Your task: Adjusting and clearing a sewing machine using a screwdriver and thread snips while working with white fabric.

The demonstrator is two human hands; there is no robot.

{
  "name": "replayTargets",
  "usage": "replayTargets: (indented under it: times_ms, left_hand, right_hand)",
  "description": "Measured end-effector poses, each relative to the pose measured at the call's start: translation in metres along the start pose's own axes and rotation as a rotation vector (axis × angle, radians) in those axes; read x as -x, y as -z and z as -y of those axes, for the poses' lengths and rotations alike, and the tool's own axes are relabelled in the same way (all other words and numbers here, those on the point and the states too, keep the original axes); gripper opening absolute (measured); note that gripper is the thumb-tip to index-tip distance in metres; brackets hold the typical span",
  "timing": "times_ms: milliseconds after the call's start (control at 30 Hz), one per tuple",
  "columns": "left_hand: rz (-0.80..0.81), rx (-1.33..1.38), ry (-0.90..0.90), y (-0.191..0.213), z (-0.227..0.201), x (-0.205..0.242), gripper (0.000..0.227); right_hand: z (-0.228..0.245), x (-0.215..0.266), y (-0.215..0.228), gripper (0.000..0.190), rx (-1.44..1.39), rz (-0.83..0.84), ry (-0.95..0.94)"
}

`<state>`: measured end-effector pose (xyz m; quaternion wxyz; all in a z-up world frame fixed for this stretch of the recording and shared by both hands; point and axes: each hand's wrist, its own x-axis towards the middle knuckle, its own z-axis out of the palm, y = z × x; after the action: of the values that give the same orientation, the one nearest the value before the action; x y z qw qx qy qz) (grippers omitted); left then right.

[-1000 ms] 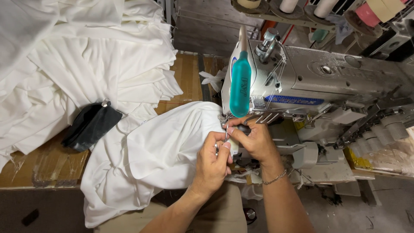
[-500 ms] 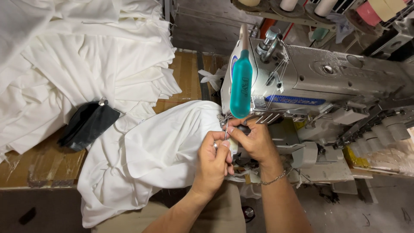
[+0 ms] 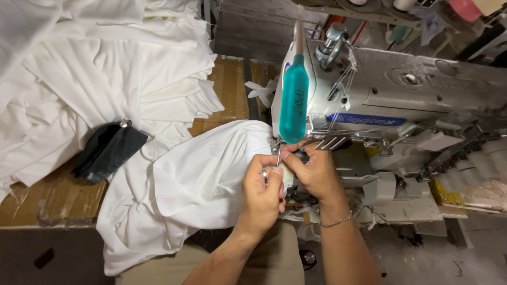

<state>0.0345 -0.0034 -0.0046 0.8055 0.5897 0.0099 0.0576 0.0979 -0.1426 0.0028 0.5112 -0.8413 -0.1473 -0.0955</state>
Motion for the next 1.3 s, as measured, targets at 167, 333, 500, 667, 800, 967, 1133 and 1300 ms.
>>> replayTargets:
  times_ms: [167, 333, 500, 667, 800, 967, 1133, 1300]
  left_hand:
    - [-0.092, -0.108, -0.190, 0.002, 0.015, -0.004, 0.028]
    - [-0.096, -0.440, -0.361, 0.003, 0.006, -0.004, 0.030]
    - [-0.095, -0.594, -0.373, 0.003, 0.002, -0.004, 0.029]
    - [-0.096, -0.601, -0.353, 0.003, -0.001, -0.001, 0.030]
    - [-0.082, -0.488, -0.323, 0.004, 0.002, -0.001, 0.035]
    - [0.039, -0.069, -0.140, 0.007, 0.012, -0.001, 0.049]
    - [0.004, 0.505, 0.015, 0.004, 0.029, 0.001, 0.039]
    - [0.101, 0.721, 0.282, 0.004, 0.013, 0.016, 0.031]
  right_hand:
    - [-0.001, -0.007, 0.002, 0.011, 0.004, 0.096, 0.087]
    - [-0.012, -0.006, 0.003, 0.010, -0.009, 0.086, 0.115]
    - [-0.010, -0.006, 0.006, 0.012, 0.008, 0.120, 0.118]
    - [-0.013, -0.005, 0.006, 0.012, 0.023, 0.132, 0.112]
    - [-0.009, -0.005, 0.007, 0.016, 0.003, 0.142, 0.052]
    - [-0.003, -0.005, 0.009, 0.021, -0.055, 0.141, -0.034]
    - [0.005, -0.005, 0.008, 0.018, -0.089, 0.137, -0.114]
    - [0.007, -0.005, 0.005, 0.020, -0.078, 0.098, -0.187]
